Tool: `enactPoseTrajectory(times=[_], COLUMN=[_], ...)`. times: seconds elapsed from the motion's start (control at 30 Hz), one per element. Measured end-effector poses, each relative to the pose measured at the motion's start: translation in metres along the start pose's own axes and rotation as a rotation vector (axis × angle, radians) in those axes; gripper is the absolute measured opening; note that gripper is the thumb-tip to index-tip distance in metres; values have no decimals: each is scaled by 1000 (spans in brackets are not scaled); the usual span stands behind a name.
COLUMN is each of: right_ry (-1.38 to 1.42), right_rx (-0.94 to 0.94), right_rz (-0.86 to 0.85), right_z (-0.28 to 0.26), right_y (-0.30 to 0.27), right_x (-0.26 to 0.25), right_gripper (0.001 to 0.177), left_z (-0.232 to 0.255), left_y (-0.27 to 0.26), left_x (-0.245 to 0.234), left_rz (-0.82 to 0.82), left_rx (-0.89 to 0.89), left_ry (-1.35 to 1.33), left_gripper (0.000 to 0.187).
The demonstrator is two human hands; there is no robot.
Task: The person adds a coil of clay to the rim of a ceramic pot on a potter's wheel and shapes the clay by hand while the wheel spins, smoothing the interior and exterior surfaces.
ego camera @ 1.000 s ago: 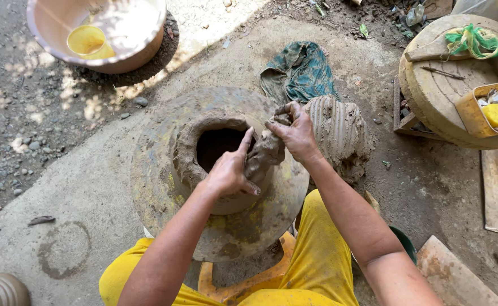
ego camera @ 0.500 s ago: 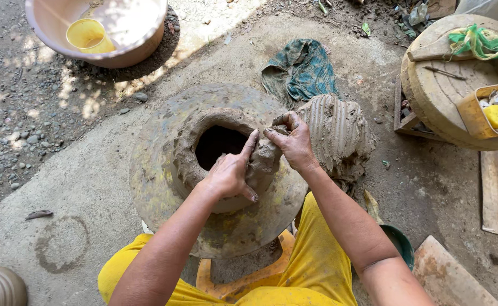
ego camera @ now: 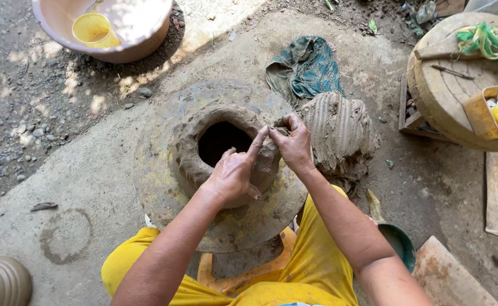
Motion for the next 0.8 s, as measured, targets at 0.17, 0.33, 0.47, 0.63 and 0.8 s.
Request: enactPoseTrajectory(times=[0.17, 0.33, 0.47, 0.63, 0.8], right_ry=[-80, -54, -79, -197, -346], right_rx=[-62, 32, -56, -22, -450], right_rz=[65, 117, 95, 23, -125], right_z=[-2, 3, 7, 26, -35], right_y=[-5, -9, -11, -10, -21], right_x=[8, 13, 12, 11, -9], right_gripper=[26, 30, 32, 42, 59], left_z=[-2, -7, -7, -8, -9], left_y=[-2, 6, 5, 8, 11], left_x=[5, 19, 13, 8, 19], left_rz=[-11, -55, -95, -36, -53], left_rx=[-94, -205, -167, -191, -279], left_ry=[47, 157, 79, -24, 77], left_gripper=[152, 143, 158, 159, 153])
Point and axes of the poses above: each hand's wrist, its own y-axis towards the middle knuckle, its own x-axis out of the palm, z = x × y, the point moved 4 cm from there along y, towards the middle knuckle, and after that the axes turned 11 degrees about y, right-handed, at the moved point
